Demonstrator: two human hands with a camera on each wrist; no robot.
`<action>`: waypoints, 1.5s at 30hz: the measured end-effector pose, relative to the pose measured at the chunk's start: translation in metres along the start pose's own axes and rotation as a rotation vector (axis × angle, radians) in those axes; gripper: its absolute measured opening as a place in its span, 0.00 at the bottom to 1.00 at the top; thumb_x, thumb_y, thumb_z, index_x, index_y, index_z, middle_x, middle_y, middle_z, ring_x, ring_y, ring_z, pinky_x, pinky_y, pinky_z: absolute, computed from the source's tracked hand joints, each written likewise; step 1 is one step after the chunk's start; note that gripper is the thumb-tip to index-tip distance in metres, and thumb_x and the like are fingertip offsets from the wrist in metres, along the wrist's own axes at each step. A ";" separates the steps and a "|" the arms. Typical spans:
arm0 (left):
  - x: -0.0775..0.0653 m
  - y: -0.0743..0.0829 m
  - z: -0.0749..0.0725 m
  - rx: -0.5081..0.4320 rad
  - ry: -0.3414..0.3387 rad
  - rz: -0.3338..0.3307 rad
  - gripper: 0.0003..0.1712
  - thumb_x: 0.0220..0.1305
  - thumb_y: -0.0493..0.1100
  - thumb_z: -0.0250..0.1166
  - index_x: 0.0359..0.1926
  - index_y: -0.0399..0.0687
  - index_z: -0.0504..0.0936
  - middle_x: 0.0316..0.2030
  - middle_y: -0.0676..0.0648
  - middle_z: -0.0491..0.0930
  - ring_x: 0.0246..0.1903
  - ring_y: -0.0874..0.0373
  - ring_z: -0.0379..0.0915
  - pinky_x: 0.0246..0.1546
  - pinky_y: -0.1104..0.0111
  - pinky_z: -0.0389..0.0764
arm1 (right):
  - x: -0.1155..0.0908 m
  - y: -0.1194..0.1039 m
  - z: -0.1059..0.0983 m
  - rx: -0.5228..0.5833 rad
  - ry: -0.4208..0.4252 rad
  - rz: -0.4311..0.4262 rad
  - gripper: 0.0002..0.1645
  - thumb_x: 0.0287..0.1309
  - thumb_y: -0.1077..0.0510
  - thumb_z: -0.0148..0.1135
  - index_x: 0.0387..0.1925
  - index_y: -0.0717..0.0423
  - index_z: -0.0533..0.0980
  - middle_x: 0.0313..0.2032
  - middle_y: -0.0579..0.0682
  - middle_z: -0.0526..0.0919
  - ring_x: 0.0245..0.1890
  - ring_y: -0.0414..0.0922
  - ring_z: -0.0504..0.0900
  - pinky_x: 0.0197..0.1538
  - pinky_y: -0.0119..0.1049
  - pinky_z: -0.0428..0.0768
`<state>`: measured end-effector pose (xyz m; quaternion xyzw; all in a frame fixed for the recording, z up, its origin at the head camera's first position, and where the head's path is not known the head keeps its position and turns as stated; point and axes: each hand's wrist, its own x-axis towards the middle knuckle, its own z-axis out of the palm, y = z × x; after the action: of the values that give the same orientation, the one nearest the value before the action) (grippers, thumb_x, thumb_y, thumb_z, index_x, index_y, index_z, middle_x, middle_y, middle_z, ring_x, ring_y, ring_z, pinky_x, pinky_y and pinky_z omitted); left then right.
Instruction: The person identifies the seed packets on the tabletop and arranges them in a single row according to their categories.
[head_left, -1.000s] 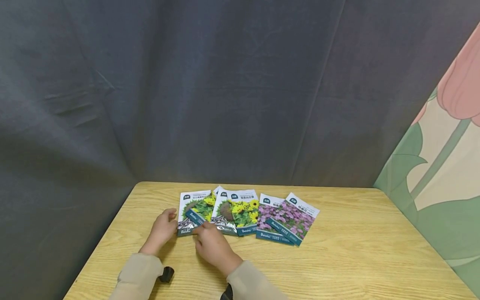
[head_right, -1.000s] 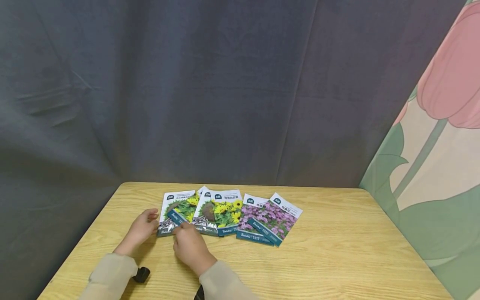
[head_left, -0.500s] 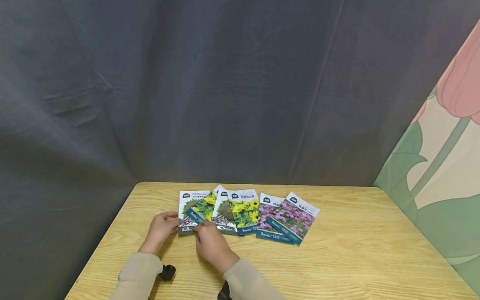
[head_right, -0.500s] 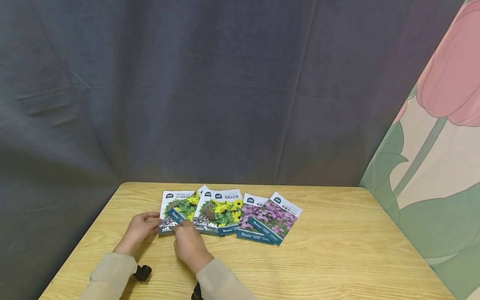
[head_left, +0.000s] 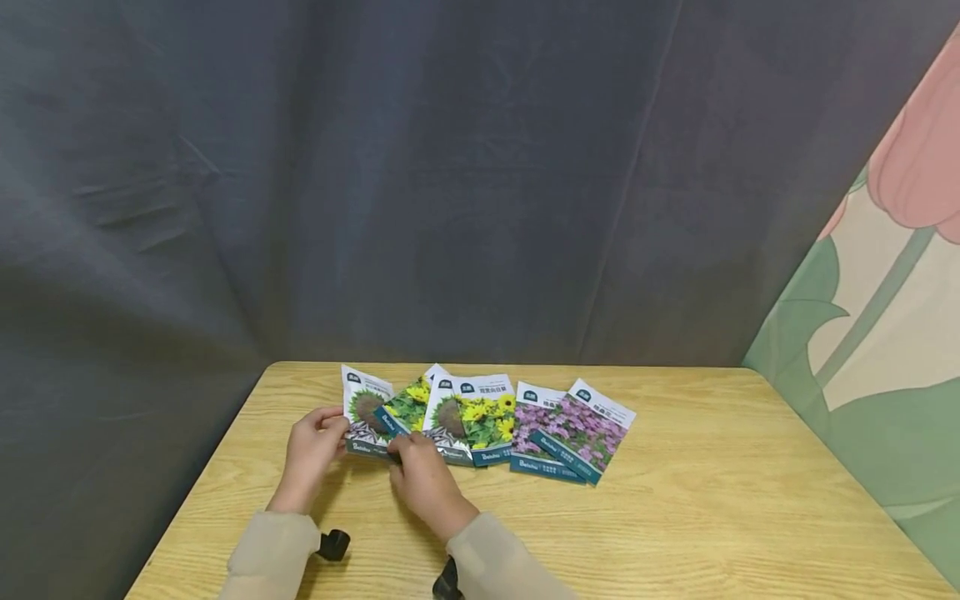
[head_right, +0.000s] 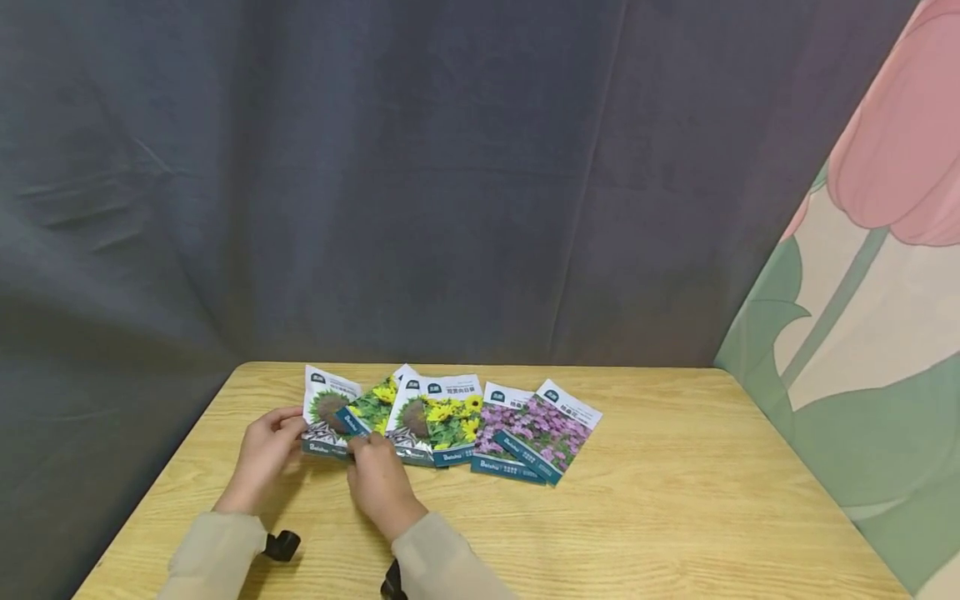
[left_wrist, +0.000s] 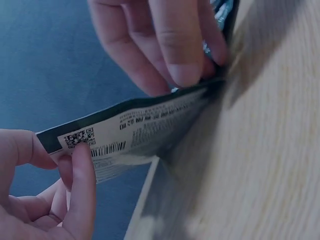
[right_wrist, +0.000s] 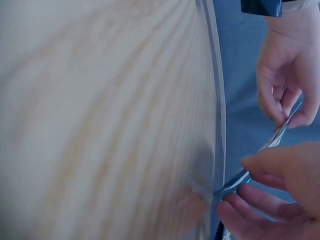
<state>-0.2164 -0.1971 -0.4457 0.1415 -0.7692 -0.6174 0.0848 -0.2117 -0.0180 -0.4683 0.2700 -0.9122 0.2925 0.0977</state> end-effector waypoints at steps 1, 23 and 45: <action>-0.002 0.001 -0.002 0.003 0.006 0.002 0.23 0.68 0.36 0.54 0.61 0.29 0.75 0.42 0.42 0.75 0.31 0.61 0.74 0.31 0.72 0.82 | 0.000 0.000 0.001 0.029 -0.001 0.009 0.10 0.59 0.66 0.71 0.44 0.59 0.82 0.38 0.52 0.81 0.39 0.45 0.81 0.40 0.30 0.82; -0.021 0.034 -0.048 0.106 -0.084 0.004 0.23 0.72 0.39 0.54 0.64 0.32 0.74 0.40 0.46 0.71 0.40 0.60 0.72 0.40 0.71 0.83 | -0.006 -0.008 0.004 1.239 -0.067 0.476 0.22 0.64 0.72 0.59 0.59 0.75 0.70 0.45 0.63 0.81 0.40 0.48 0.85 0.47 0.45 0.87; -0.028 0.036 -0.081 0.166 -0.447 0.069 0.25 0.69 0.35 0.59 0.63 0.31 0.65 0.41 0.41 0.73 0.40 0.53 0.75 0.40 0.58 0.83 | -0.015 -0.017 -0.008 1.194 -0.105 0.528 0.26 0.62 0.69 0.63 0.61 0.67 0.68 0.35 0.53 0.83 0.28 0.43 0.80 0.38 0.43 0.88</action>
<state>-0.1693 -0.2559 -0.3914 -0.0185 -0.8213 -0.5647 -0.0784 -0.1890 -0.0187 -0.4587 0.0587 -0.6322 0.7492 -0.1888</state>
